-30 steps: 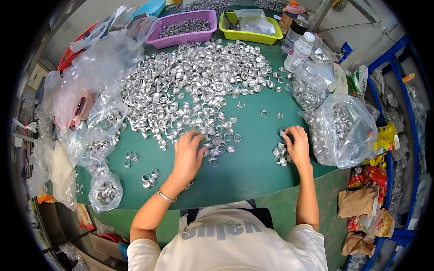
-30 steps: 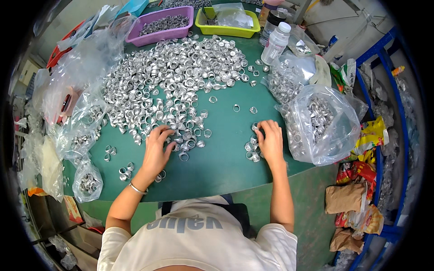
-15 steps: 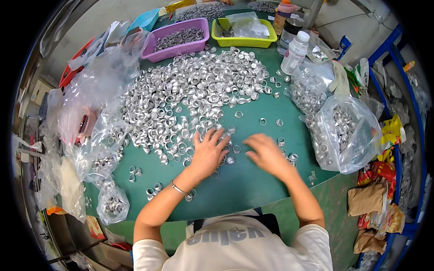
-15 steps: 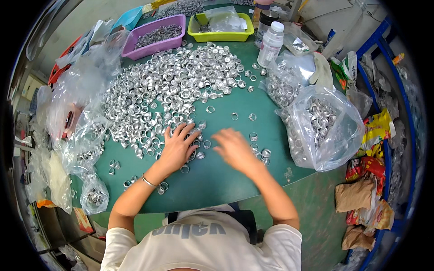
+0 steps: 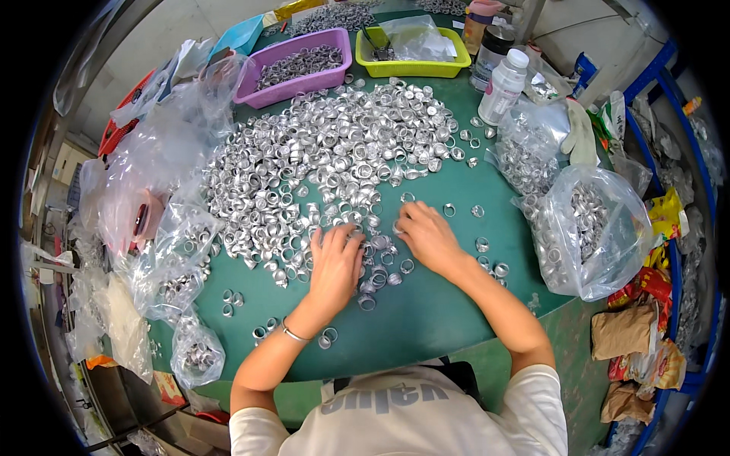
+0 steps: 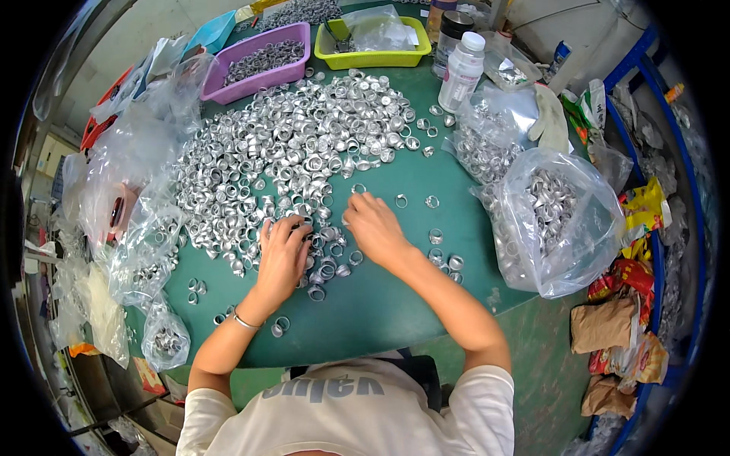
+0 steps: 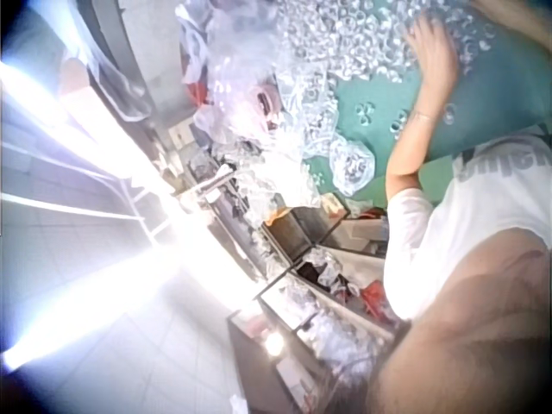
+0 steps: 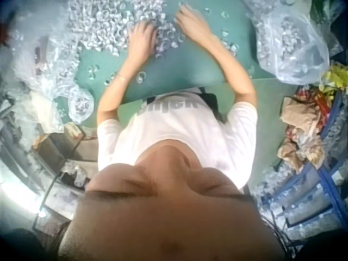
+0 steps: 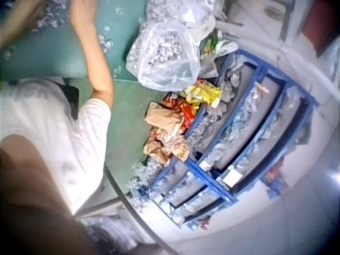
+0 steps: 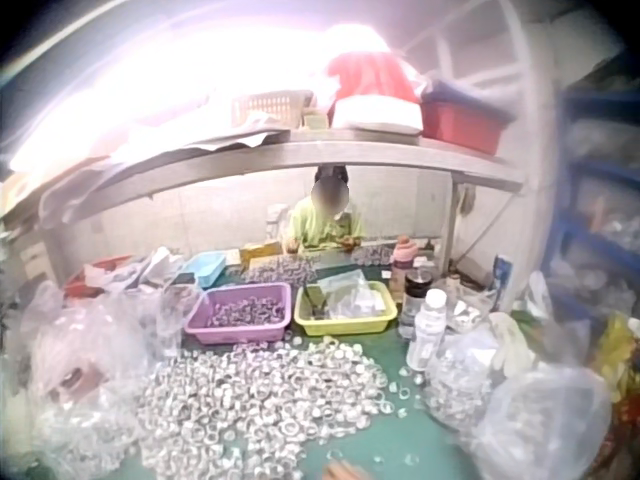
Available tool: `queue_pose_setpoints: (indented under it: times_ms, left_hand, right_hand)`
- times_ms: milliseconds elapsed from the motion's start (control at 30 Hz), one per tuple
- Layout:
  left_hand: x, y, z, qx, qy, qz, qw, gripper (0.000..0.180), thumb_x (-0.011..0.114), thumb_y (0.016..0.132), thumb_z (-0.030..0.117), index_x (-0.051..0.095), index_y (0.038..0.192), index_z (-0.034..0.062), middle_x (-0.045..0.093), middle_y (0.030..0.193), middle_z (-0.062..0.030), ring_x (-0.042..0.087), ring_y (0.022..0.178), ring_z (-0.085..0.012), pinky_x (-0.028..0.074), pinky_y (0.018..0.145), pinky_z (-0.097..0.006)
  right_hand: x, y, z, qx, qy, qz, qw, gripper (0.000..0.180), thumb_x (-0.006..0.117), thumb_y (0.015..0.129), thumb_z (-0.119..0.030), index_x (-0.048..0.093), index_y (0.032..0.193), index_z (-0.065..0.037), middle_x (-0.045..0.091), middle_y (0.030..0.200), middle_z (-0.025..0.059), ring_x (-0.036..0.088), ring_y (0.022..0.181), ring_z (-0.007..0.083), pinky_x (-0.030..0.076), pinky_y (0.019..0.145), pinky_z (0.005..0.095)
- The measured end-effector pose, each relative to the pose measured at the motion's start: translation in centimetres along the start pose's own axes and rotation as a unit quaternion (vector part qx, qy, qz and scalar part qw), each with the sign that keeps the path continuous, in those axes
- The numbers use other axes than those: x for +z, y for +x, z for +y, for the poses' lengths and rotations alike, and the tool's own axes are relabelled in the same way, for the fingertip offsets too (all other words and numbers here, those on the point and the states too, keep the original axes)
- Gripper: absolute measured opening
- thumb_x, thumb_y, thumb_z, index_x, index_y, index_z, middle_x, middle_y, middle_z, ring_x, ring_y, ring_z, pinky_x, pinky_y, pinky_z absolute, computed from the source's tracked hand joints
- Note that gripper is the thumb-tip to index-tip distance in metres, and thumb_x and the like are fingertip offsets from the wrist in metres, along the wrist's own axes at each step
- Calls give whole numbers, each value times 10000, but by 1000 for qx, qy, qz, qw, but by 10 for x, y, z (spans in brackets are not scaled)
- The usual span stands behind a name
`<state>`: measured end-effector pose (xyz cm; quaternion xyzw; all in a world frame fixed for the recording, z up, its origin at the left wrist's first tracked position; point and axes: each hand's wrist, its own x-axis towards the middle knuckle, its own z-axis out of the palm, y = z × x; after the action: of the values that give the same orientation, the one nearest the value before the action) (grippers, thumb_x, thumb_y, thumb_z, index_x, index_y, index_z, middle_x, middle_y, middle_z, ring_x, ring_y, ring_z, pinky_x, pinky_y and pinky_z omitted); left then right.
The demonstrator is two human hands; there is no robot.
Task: The person sorts through a large pile of silver-colored metal rings on a green table, handling them individually or in small groups to check them before setting them aside on the table surface.
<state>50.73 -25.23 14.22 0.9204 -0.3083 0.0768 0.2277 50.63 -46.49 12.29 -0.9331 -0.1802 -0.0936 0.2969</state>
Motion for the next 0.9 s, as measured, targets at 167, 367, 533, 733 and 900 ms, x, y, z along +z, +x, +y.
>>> queue_pose_setpoints:
  times_ms: [167, 367, 533, 733, 900]
  left_hand:
    - [3, 13, -11, 44, -39, -30, 998, 256, 637, 795, 54, 605, 1049, 45, 534, 1134, -92, 491, 1077, -276, 320, 952, -480]
    - [12, 21, -5, 72, -10, -75, 995, 302, 673, 767, 69, 618, 1062, 37, 555, 1115, -87, 512, 1037, -264, 344, 892, -421]
    - [12, 15, -16, 45, -68, -18, 996, 257, 666, 765, 45, 632, 1019, 18, 580, 1044, -92, 540, 983, -254, 352, 849, -378]
    - [-2, 17, -22, -72, -251, 3, 965, 157, 569, 850, -3, 627, 981, -69, 643, 914, -178, 623, 874, -309, 479, 806, -337]
    - [-12, 13, -18, -139, -344, -31, 928, 220, 554, 873, -3, 634, 1072, -51, 650, 834, -100, 615, 787, -147, 464, 707, -261]
  right_hand:
    - [-62, -34, 21, 63, -73, -33, 995, 80, 656, 725, -28, 638, 802, -42, 588, 902, 86, 550, 909, 283, 435, 818, 401]
    - [-93, -64, 19, 165, -140, -141, 966, 90, 682, 736, -50, 621, 800, -32, 571, 858, 66, 524, 914, 278, 396, 795, 392]
    - [-85, -49, 11, 118, -130, -143, 974, 118, 685, 756, -118, 632, 821, -35, 594, 844, 87, 542, 882, 280, 399, 786, 402]
    - [-16, -10, -11, 15, 18, -80, 996, 295, 675, 781, -172, 602, 1034, -39, 586, 1006, 132, 543, 969, 318, 438, 818, 399]
    - [22, 4, -21, 20, -5, -59, 998, 235, 656, 774, -117, 594, 985, -33, 554, 935, 113, 531, 902, 302, 424, 777, 400]
